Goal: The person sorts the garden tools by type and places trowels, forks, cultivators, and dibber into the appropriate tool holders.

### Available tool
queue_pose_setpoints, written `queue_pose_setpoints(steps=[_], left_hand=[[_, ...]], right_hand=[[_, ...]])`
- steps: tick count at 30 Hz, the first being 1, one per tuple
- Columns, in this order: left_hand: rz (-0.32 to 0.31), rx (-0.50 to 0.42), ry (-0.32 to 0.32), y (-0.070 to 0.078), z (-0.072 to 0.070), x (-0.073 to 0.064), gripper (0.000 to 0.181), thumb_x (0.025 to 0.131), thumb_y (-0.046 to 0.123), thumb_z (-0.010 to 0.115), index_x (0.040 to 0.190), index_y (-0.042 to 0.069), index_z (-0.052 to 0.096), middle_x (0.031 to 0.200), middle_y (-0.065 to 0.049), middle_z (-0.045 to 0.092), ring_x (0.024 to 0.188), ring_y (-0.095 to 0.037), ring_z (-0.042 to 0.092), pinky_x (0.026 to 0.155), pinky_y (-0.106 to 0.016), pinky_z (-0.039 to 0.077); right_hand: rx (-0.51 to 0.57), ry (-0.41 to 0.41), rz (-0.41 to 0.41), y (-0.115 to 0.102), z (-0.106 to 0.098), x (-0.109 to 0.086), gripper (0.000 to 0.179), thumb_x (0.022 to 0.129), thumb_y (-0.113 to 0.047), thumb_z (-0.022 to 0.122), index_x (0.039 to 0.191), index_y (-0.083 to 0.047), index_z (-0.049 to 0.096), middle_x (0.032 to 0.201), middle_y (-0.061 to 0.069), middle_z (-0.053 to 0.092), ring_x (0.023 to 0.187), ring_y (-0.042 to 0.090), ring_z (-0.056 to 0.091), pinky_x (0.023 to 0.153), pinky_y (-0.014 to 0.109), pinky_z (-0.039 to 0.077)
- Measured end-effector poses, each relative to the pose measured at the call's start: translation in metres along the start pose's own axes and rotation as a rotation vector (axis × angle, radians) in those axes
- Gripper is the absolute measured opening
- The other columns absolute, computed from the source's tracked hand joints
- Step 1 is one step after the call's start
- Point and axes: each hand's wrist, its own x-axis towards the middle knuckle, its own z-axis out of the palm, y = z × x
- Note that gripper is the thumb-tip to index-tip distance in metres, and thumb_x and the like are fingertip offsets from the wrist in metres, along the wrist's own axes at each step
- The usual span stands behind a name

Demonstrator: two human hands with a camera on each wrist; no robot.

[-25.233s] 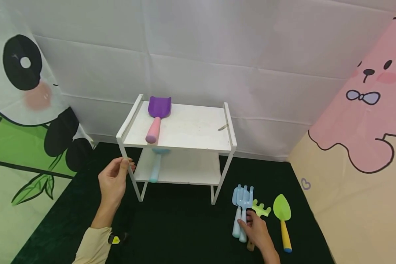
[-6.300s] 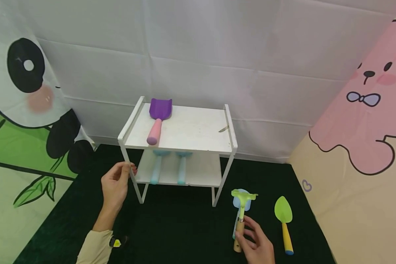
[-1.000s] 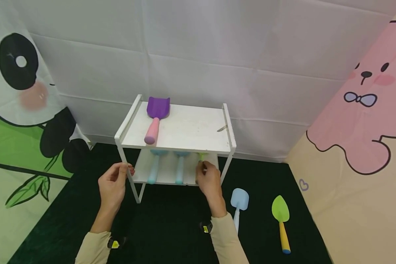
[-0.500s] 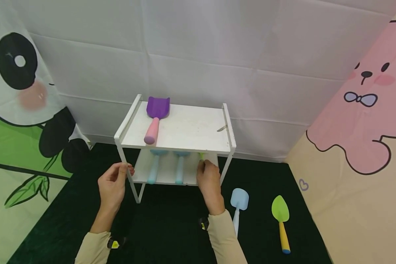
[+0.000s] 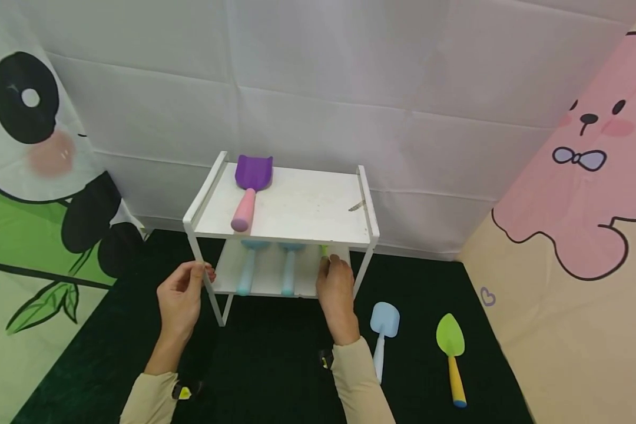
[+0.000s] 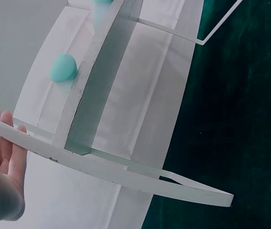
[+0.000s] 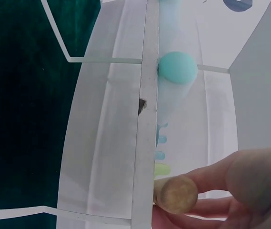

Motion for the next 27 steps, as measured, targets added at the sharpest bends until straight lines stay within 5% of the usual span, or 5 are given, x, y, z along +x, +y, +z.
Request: queue_pose_setpoints(steps=[10,27], left_hand=[[0.003,0.014,0.007,-0.003,0.0,0.001,0.023,0.107,0.011,0.056,0.101,-0.006,0.071,0.093,-0.006,0.073,0.082,-0.009,0.07,0.081,-0.019,0.055],[0.015,-0.005,0.001,-0.003,0.0,0.001,0.022,0.107,0.009,0.056,0.101,-0.006,0.071,0.094,-0.01,0.073,0.082,-0.008,0.069,0.081,-0.018,0.055]], right_hand=[[0.02,0.025,-0.053,-0.001,-0.002,-0.004,0.033,0.104,-0.007,0.056,0.127,0.016,0.06,0.122,0.033,0.063,0.102,0.044,0.066,0.08,0.056,0.058],[-0.015,0.078,-0.247,0.002,-0.009,-0.025,0.028,0.094,-0.004,0.069,0.119,0.008,0.067,0.117,0.025,0.067,0.102,0.038,0.066,0.08,0.052,0.057]])
